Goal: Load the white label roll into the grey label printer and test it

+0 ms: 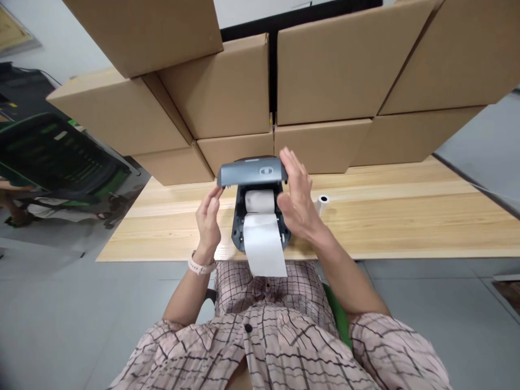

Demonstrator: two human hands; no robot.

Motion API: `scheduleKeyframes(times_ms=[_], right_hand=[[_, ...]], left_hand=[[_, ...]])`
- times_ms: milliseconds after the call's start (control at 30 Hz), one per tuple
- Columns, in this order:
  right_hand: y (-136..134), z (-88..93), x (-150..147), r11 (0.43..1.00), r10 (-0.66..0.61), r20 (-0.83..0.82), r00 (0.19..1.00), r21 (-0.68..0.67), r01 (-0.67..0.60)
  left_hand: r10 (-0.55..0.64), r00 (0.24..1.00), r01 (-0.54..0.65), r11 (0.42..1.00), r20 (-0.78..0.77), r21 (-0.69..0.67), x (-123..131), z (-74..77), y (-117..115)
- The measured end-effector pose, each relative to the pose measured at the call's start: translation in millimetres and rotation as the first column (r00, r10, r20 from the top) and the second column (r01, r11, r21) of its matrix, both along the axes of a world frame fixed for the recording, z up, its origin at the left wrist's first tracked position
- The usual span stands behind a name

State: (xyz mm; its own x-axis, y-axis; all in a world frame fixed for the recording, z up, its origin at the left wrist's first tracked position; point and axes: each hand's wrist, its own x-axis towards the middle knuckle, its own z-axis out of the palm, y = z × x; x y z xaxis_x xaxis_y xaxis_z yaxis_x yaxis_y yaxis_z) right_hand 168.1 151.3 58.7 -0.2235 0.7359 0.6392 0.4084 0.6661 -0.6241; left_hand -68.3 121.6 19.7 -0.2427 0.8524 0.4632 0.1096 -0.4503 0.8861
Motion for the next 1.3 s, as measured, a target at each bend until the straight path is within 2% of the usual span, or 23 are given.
scheduleKeyframes(times_ms=[67,167,233,300,467,567,633,700,733,767,800,867,933,1000,1067,1167,1233,1300], right_hand=[[34,21.8,-8,0.998,-0.031,0.001,1.0,0.057,0.031],[78,42.6,-21,0.996,-0.061,-0.039,0.997,0.06,0.063],[100,49.4,-27,0.993,-0.098,-0.054,0.994,0.059,0.101],[120,52.9,-29,0.989,-0.136,-0.048,0.99,0.055,0.138],[162,59.3,-29,0.992,-0.127,0.008,0.992,-0.013,0.127],[158,61.8,-30,0.987,-0.157,0.017,0.987,0.025,0.157],[136,59.4,-31,0.963,-0.225,0.006,0.974,0.151,0.222],[106,52.0,-31,0.943,-0.233,0.052,0.971,0.257,0.212],[91,46.8,-30,0.956,-0.184,0.134,0.974,0.255,0.145],[79,41.1,-29,0.98,-0.092,0.255,0.963,0.194,0.042],[71,35.4,-28,0.995,0.034,0.394,0.919,0.075,-0.069],[66,25.1,-27,0.956,0.288,0.613,0.736,-0.23,-0.183],[74,17.4,-30,0.892,0.433,0.715,0.549,-0.429,-0.146],[86,12.3,-37,0.865,0.476,0.756,0.449,-0.496,-0.083],[97,10.0,-46,0.854,0.489,0.766,0.417,-0.518,-0.049],[106,14.4,-51,0.823,0.537,0.722,0.436,-0.562,-0.084],[107,24.7,-43,0.78,0.609,0.631,0.48,-0.586,-0.221],[103,40.1,-22,0.729,0.677,0.508,0.533,-0.562,-0.391]], left_hand=[[-0.007,1.0,0.008,0.999,0.024,-0.047,-3,-0.3,18],[0.037,0.999,-0.035,0.972,0.005,-0.232,0,-14.7,29],[0.047,0.999,-0.041,0.945,0.01,-0.323,5,-25.7,29],[0.019,0.999,-0.005,0.935,0.037,-0.355,10,-32.3,27],[-0.035,0.996,0.061,0.93,0.079,-0.362,12,-31.0,28],[-0.026,0.997,0.054,0.92,0.078,-0.388,12,-27.8,29],[-0.006,0.999,0.025,0.912,0.046,-0.409,12,-25.2,28],[-0.008,1.0,-0.004,0.904,-0.026,-0.427,11,-21.1,27],[-0.022,0.997,-0.014,0.899,-0.077,-0.438,10,-18.5,27],[-0.042,0.99,-0.024,0.893,-0.136,-0.449,9,-15.5,27],[-0.064,0.977,-0.037,0.888,-0.202,-0.459,9,-12.5,27],[-0.089,0.937,-0.085,0.879,-0.337,-0.469,7,-6.9,28],[-0.094,0.895,-0.134,0.875,-0.436,-0.464,7,-3.1,30],[-0.083,0.882,-0.158,0.875,-0.465,-0.457,7,-1.9,30],[-0.075,0.894,-0.149,0.88,-0.442,-0.45,8,-2.9,30],[-0.075,0.921,-0.111,0.89,-0.382,-0.442,7,-6.9,29],[-0.077,0.939,-0.086,0.891,-0.335,-0.446,6,-10.0,30],[-0.082,0.953,-0.062,0.89,-0.293,-0.452,5,-12.8,30]])
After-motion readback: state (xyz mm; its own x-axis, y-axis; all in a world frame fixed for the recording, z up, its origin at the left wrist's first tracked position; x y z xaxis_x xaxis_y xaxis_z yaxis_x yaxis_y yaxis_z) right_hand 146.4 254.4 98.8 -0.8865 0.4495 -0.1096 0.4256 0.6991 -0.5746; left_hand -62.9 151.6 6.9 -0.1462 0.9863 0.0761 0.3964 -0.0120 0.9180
